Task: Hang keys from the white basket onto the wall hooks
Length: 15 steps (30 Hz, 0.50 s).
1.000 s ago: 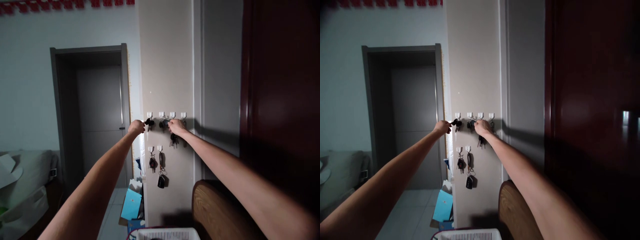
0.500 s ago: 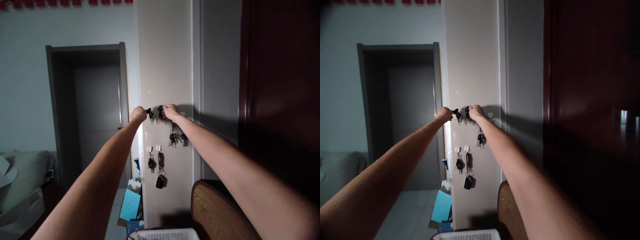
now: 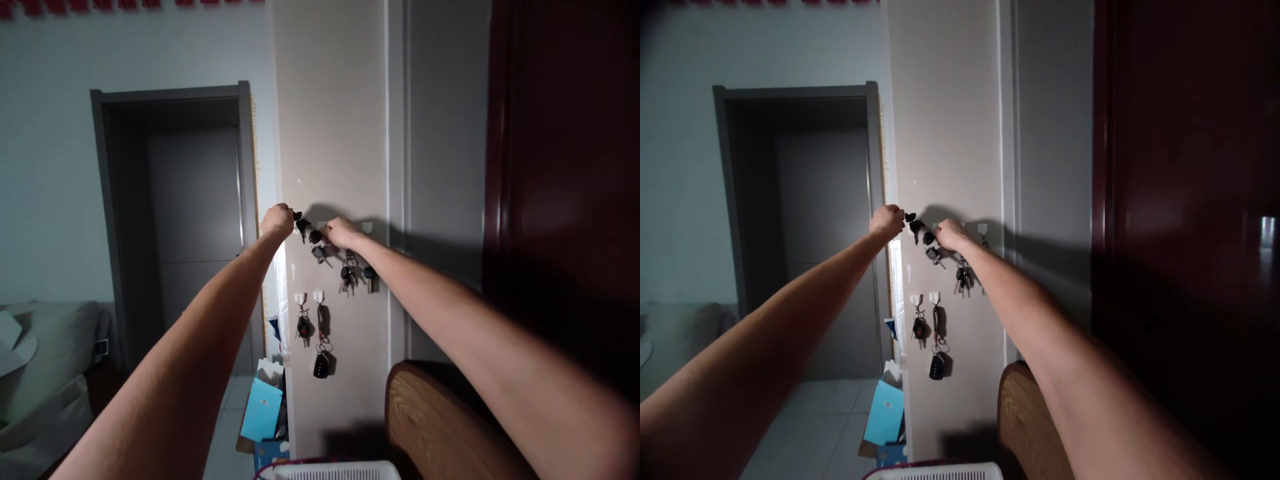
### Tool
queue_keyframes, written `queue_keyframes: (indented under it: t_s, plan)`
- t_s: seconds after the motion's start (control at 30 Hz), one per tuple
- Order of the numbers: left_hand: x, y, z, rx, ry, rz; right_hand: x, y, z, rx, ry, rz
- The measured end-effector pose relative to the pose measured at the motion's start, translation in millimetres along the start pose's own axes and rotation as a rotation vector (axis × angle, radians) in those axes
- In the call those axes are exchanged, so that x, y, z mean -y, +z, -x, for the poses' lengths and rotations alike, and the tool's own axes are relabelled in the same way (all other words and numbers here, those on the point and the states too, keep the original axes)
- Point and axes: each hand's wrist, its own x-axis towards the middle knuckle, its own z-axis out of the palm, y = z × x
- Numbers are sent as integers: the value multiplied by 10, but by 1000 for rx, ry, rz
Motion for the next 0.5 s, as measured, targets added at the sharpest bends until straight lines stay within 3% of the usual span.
queue_keyframes:
  t_s: [0.07,0.13,0.23,0.33,0.5]
  plan:
    - [-27,8,46,-58,93,-151,18,19,122,147,-72,-33]
    - [-3,4,63,-13,113,-199,-9,79,329,294,-159,-48]
    - [74,-15,42,79,32,-13,-113,273,769,489,-275,-126]
    - [131,18,51,189,59,183,-252,606,1300,720,-369,-281]
    - [153,126,312,461,156,291,-502,1265,2136,934,-180,-290]
